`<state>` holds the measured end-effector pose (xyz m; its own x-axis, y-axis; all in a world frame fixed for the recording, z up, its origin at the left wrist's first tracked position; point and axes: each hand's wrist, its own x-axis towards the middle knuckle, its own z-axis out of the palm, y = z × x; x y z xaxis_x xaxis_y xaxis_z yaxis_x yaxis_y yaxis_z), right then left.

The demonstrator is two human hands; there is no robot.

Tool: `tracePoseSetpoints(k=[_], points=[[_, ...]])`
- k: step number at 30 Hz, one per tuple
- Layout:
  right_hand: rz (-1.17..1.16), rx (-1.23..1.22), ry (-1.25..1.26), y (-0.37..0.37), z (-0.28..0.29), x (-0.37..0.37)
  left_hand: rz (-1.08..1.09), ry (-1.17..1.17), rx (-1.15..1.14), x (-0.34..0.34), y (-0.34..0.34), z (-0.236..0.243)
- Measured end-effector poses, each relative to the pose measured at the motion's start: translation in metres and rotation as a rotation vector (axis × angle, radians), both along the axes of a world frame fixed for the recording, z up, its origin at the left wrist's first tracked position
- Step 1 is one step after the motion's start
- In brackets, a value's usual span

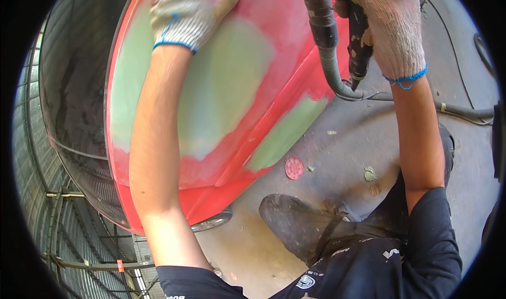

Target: The person uses an orbital sander to smooth a red car hood. They move the sander across the surface and periodically wipe the area with a gloved hand to check the finish.

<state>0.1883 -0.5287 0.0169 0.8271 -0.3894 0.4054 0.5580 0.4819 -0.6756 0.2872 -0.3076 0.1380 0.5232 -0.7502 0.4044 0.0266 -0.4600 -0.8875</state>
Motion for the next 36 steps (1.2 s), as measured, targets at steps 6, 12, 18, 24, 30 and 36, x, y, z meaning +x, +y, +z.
tracePoseSetpoints(k=[6,12,18,24,30,36], points=[[0.03,-0.019,0.03,0.001,0.002,0.001,-0.071,0.045,0.003,-0.025,0.028,0.0],[0.072,-0.05,0.013,0.007,0.002,-0.006,0.091,0.023,-0.06,-0.08,0.076,-0.017],[0.066,-0.07,-0.096,0.023,-0.012,0.01,0.102,0.037,-0.097,-0.117,0.117,-0.032],[-0.043,-0.145,-0.027,0.021,0.001,-0.011,0.042,0.172,-0.025,-0.106,0.098,-0.026],[0.004,0.055,-0.056,0.015,0.007,-0.014,0.09,0.247,0.043,-0.048,0.007,-0.023],[0.065,0.025,-0.056,0.006,-0.001,-0.006,0.207,0.244,0.054,-0.05,-0.015,-0.015]])
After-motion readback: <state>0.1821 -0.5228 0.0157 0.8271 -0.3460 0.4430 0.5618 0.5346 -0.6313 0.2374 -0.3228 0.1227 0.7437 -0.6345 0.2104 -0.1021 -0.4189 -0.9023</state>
